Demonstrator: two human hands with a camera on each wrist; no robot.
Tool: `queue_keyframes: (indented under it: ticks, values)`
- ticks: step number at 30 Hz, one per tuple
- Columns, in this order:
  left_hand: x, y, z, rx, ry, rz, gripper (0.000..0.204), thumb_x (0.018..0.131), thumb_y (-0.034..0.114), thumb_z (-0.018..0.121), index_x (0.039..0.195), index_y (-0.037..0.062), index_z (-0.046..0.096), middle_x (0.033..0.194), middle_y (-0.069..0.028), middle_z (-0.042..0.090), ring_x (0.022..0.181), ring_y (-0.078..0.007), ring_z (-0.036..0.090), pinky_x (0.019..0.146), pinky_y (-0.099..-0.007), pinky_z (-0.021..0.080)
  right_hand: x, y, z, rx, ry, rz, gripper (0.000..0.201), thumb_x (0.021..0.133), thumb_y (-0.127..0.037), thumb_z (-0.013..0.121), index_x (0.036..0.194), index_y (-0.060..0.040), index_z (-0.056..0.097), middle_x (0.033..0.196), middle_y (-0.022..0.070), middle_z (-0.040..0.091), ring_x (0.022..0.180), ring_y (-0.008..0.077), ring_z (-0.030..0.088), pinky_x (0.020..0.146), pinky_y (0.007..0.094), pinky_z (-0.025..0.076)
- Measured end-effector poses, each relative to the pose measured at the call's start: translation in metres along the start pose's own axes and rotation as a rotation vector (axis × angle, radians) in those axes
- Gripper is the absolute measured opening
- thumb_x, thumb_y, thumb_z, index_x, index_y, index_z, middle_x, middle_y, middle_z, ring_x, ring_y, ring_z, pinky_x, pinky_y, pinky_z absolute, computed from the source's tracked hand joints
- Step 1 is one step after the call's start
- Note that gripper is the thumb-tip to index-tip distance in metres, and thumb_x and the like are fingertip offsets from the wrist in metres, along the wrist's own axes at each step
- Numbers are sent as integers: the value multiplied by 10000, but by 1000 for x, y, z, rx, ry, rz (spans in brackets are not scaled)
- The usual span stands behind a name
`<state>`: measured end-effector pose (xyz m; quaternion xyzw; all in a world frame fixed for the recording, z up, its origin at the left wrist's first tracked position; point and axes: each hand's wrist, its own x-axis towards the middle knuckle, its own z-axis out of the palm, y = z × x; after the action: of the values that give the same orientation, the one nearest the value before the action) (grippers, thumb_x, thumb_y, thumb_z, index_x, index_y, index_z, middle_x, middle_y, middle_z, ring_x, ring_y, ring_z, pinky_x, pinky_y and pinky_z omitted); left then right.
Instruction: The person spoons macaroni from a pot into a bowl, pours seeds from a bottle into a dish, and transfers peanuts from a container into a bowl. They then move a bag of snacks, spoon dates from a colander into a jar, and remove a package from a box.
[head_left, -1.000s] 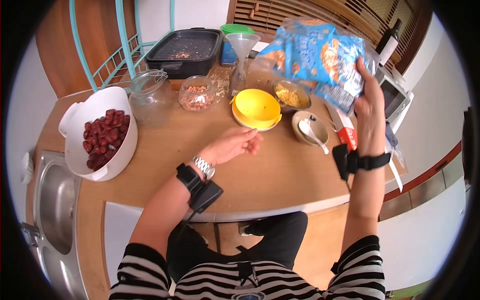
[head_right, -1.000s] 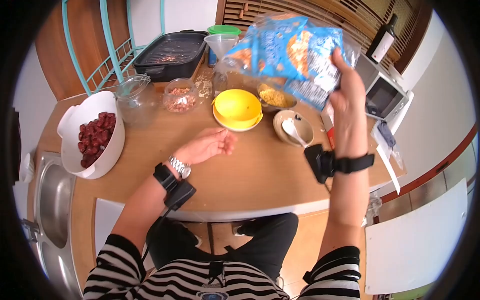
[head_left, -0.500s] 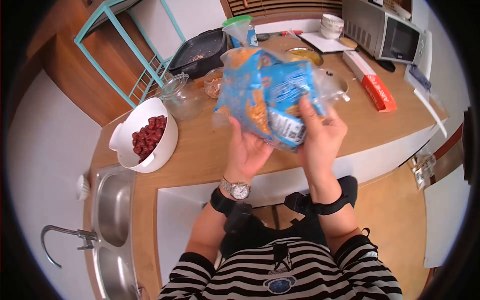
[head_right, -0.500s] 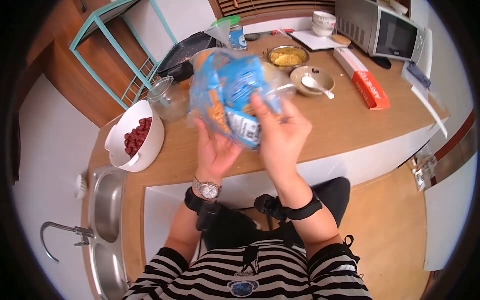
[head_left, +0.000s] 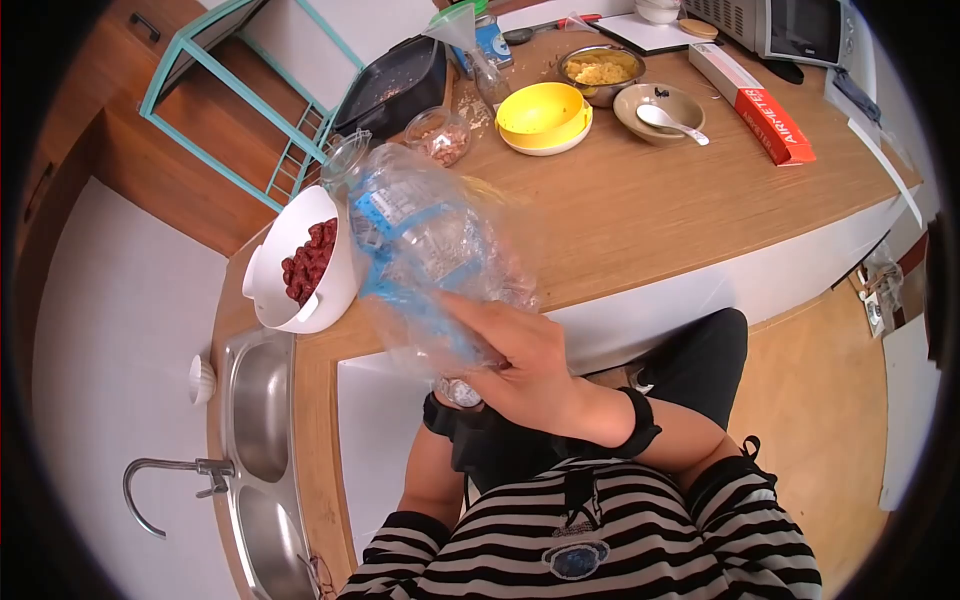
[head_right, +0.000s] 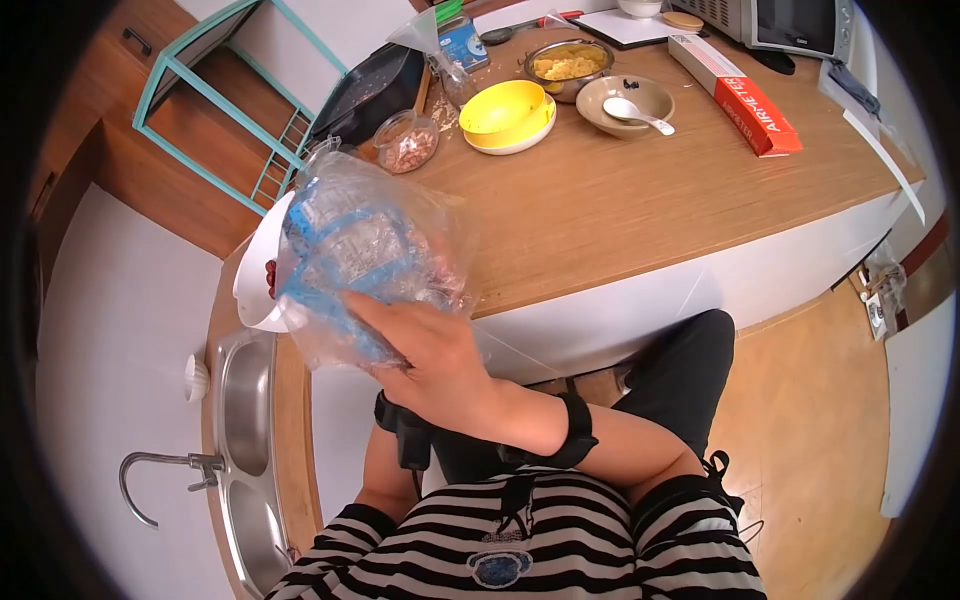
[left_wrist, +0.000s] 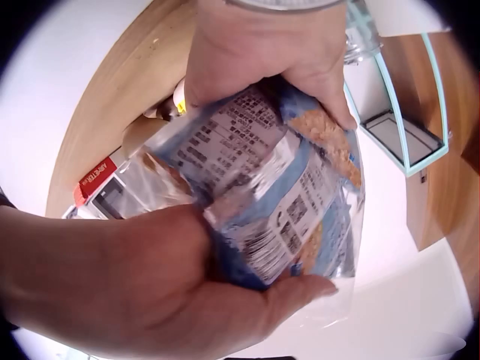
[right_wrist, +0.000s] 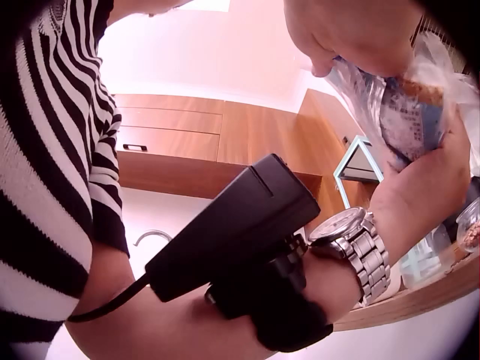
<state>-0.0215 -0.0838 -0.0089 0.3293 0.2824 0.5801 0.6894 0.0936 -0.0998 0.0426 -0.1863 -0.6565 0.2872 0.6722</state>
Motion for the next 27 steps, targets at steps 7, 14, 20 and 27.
queue_keyframes:
  ticks: [7,14,20,27]
  values:
    - [0,28,-12,26,90,64,570,784,509,415,1158,80,383,1087,-96,483,958,-228,486,827,-377,406,10,26,-35,-126,7,98,562,644,-251,677,1096,3,459,822,98,512,743,182,494,682,268,402]
    - [23,54,-15,58,137,109,550,787,489,431,1153,80,391,1084,-98,486,960,-231,488,820,-378,412,40,71,-55,704,-34,919,295,789,-292,543,911,-24,523,770,33,553,732,101,513,699,220,403]
    - [33,71,-17,85,168,149,534,790,472,444,1150,80,397,1081,-100,489,961,-234,489,814,-379,417,67,89,-103,1165,6,659,171,855,-168,421,897,-24,503,782,68,576,815,123,553,738,290,468]
    - [47,87,-43,24,195,-85,433,813,346,479,1142,73,412,1100,-105,490,976,-233,490,827,-381,413,65,80,-106,711,-89,712,350,851,-158,417,1177,-44,361,961,186,538,867,196,565,763,303,472]
